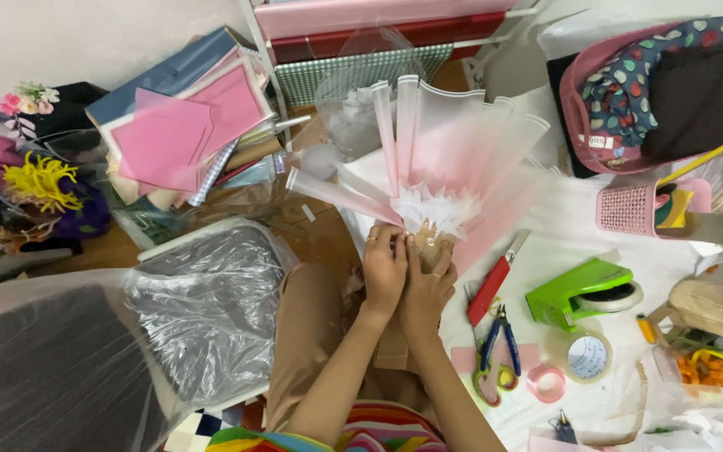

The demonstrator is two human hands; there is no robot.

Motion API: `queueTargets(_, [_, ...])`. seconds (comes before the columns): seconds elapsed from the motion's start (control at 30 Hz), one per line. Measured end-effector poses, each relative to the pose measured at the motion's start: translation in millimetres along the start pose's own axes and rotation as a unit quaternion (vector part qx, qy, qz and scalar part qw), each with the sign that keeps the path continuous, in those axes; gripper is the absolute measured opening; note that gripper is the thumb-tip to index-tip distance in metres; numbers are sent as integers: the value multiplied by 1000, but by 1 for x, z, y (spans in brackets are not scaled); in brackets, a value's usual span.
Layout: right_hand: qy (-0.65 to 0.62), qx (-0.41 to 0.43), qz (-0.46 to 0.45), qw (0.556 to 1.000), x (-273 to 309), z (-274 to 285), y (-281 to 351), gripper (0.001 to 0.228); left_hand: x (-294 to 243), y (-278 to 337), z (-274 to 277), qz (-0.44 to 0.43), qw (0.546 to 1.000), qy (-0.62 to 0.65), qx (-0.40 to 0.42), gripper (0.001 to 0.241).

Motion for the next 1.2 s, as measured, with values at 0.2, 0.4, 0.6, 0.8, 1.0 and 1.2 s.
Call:
queueTargets(0.2, [-26, 0, 10, 1000, -4, -4, -1, 58, 14, 0, -14, 5, 999, -38, 17, 6])
queueTargets(0.4, [-31, 16, 23, 999, -21, -20, -1, 69, 36, 7, -37, 32, 998, -44, 33, 18])
queueTargets(0.6, [-147, 38, 46, 987, -22, 0, -6, 86, 57, 6, -53, 83, 989, -13, 118, 39])
queueTargets(0.8, [-448, 61, -163, 877, -64, 5, -23, 82, 42, -5, -41, 156, 955, 136, 212, 49])
queueTargets(1.0, [-563, 74, -134, 812, -37, 20, -33, 58, 70, -9, -35, 172, 939, 221, 202, 42])
queueTargets(1.2, [-625, 118, -57, 769, 28, 47, -47, 54, 25, -46, 50, 180, 931, 284, 145, 50])
Point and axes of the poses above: each hand's wrist, its own y-axis away from the middle knuckle, its own z-axis out of the back of the hand, x = y × z, the point moved 5 cm from there along -y, towards the middle knuckle, and after that the axes turned 10 degrees about -y, right-handed, at the moved point
